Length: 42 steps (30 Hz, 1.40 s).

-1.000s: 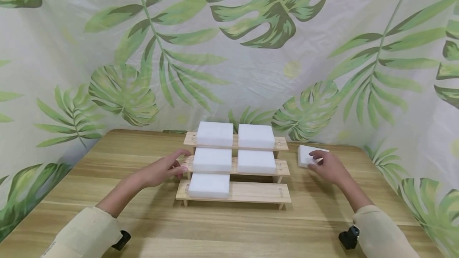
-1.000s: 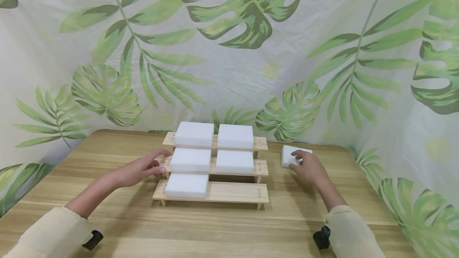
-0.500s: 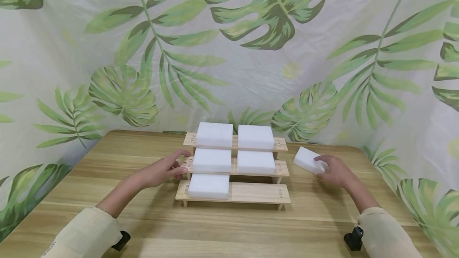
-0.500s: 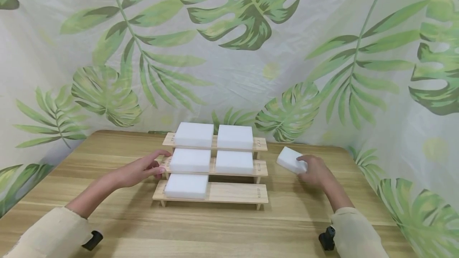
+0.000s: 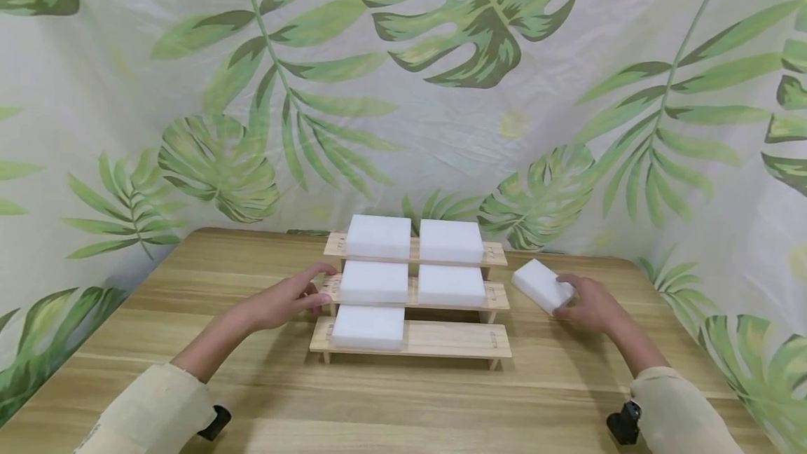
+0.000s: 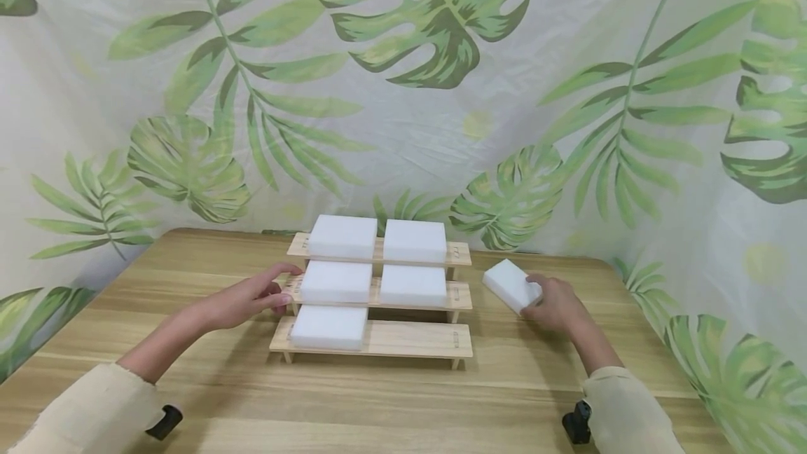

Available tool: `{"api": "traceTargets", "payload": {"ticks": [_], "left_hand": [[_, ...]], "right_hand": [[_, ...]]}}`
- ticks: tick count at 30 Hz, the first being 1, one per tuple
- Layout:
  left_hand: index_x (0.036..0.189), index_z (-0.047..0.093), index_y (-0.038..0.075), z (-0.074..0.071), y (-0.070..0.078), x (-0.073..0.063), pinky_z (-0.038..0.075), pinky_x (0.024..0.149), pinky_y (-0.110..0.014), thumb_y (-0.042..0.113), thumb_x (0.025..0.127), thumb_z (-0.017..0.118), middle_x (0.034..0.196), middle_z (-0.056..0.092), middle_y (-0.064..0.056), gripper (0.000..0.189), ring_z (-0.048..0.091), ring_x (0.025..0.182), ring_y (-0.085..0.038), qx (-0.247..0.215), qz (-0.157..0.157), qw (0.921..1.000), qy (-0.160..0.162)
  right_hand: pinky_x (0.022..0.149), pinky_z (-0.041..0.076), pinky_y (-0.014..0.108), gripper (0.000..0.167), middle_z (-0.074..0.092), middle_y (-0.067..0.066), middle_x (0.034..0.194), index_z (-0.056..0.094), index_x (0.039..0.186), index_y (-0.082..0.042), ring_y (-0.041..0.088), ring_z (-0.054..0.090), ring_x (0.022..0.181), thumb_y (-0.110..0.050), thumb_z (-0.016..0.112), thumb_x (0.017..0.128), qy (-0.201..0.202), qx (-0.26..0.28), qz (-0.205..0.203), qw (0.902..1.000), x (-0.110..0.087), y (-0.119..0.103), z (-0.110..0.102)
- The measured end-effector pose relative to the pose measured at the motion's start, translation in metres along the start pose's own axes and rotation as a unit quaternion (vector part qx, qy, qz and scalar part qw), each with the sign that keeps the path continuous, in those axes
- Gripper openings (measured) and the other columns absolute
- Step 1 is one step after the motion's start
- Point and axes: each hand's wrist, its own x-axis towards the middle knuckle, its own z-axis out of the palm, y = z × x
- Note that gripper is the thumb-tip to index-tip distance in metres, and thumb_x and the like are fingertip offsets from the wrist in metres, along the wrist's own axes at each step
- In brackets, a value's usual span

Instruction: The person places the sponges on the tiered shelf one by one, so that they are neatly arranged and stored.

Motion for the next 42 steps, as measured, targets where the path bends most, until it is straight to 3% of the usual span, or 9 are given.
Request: {"api": "traceTargets", "payload": {"ticks": [21, 32, 42], "left_hand": [[0.150, 0.034, -0.002, 0.000, 0.001, 0.000, 0.050, 0.084, -0.052, 0.022, 0.110, 0.053, 0.092, 0.067, -0.009, 0.049, 0.064, 0.092, -0.032, -0.002, 0.000, 1.0000, 0.000], [0.150, 0.034, -0.001, 0.000, 0.002, 0.000, 0.050, 0.084, -0.052, 0.022, 0.111, 0.053, 0.091, 0.066, -0.009, 0.049, 0.064, 0.092, -0.031, 0.003, -0.001, 1.0000, 0.000], [0.149, 0.034, -0.002, 0.000, 0.001, 0.000, 0.049, 0.085, -0.052, 0.021, 0.111, 0.053, 0.090, 0.066, -0.009, 0.049, 0.063, 0.091, -0.031, -0.001, -0.003, 1.0000, -0.001]], "right_hand": [[0.079, 0.050, 0.048, 0.053, 0.066, 0.031, 0.119, 0.066, 0.122, 0.008, 0.045, 0.064, 0.101, -0.011, 0.082, 0.075, 0.057, 0.055, -0.027, 0.9965, -0.008, -0.008, -0.009], [0.072, 0.046, 0.037, 0.048, 0.067, 0.027, 0.115, 0.064, 0.121, 0.008, 0.042, 0.062, 0.099, -0.010, 0.081, 0.079, 0.085, 0.102, -0.023, 0.9909, -0.016, -0.020, -0.030], [0.068, 0.052, 0.029, 0.045, 0.068, 0.024, 0.115, 0.067, 0.120, 0.004, 0.034, 0.061, 0.099, -0.007, 0.081, 0.079, 0.102, 0.110, -0.031, 0.9882, -0.027, -0.026, -0.044]]}}
